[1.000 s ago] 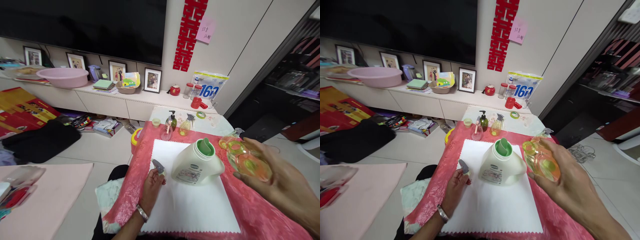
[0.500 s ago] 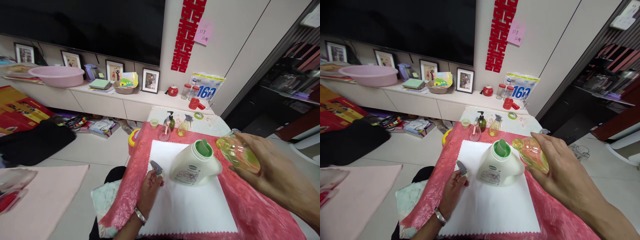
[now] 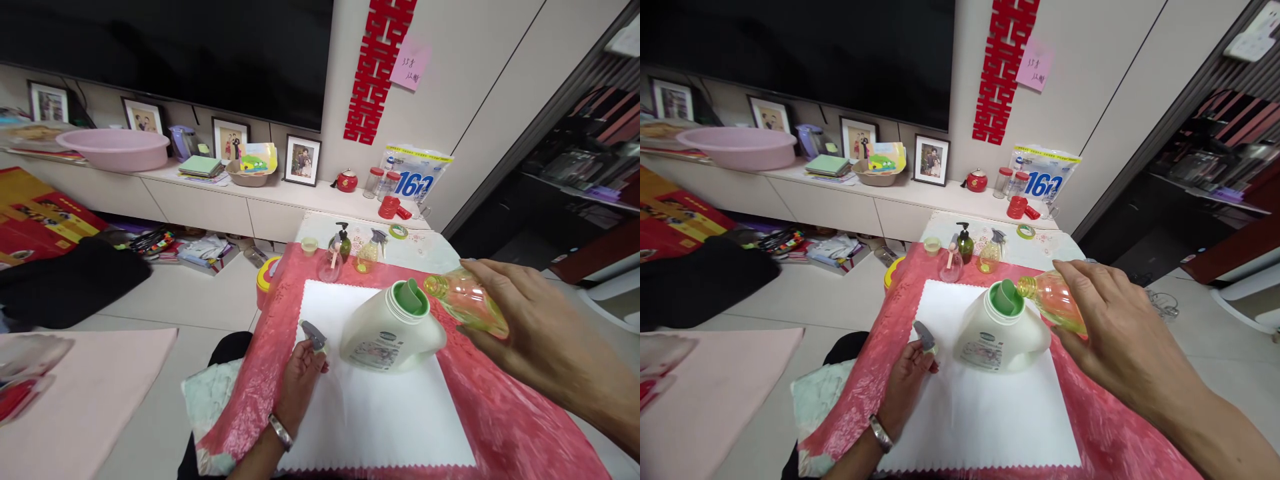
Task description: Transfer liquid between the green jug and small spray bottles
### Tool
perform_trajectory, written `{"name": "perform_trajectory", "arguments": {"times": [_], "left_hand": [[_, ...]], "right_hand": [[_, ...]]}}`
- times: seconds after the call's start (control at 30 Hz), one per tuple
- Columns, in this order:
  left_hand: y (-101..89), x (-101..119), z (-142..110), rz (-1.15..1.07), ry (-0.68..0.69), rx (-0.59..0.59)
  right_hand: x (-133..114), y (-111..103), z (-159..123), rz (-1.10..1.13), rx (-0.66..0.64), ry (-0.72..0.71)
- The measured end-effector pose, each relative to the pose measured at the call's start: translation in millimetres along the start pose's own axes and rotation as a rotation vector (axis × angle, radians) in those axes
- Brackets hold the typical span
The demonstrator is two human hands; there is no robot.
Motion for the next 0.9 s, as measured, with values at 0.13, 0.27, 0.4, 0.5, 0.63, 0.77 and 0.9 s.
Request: {"name": "perform_trajectory", "arguments": {"times": [0.13,0.27,0.4,0.5,0.63,0.77,0.9], "left_hand": [[0.1,1.1,-0.2,0.010,0.006,-0.002],[-0.5,-0.3,1.4,0.019,0.006,-0.004],[-1.1,-2.9,3.0,0.021,0.004,-0.006],[-1.2,-5.0,3.5,0.016,0.004,-0.006],[-1.9,-7.0,4.7,0.022,0.015,-0.013],[-2.9,-7.3,5.3,0.029,0.022,-0.018],[-2.7,-6.6,4.8,0.038,0.013,-0.017]], "right_hand": [[0.9,1.2,0.3,-0.027,-0.011,-0.015],[1.5,0.6,1.3,-0.068,-0.032,-0.040],[0.9,-1.5,3.8,-0.108,-0.026,-0.065],[-0.2,-2.7,5.8,-0.156,-0.008,-0.090],[1.1,-0.7,7.0,-0.183,-0.017,-0.112],[4.3,1.5,6.5,-0.200,-0.026,-0.131],[3.0,-0.1,7.9,-0.246,-0.006,-0.156]]}}
Point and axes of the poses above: each hand's wrist, its own z-axis towards the middle knuckle, its own y-axis out of the palm, x = y × z, the point moved 3 cm from there along z, towards the middle knuckle, and after that the axes turned 10 degrees about x, right-handed, at the moved point
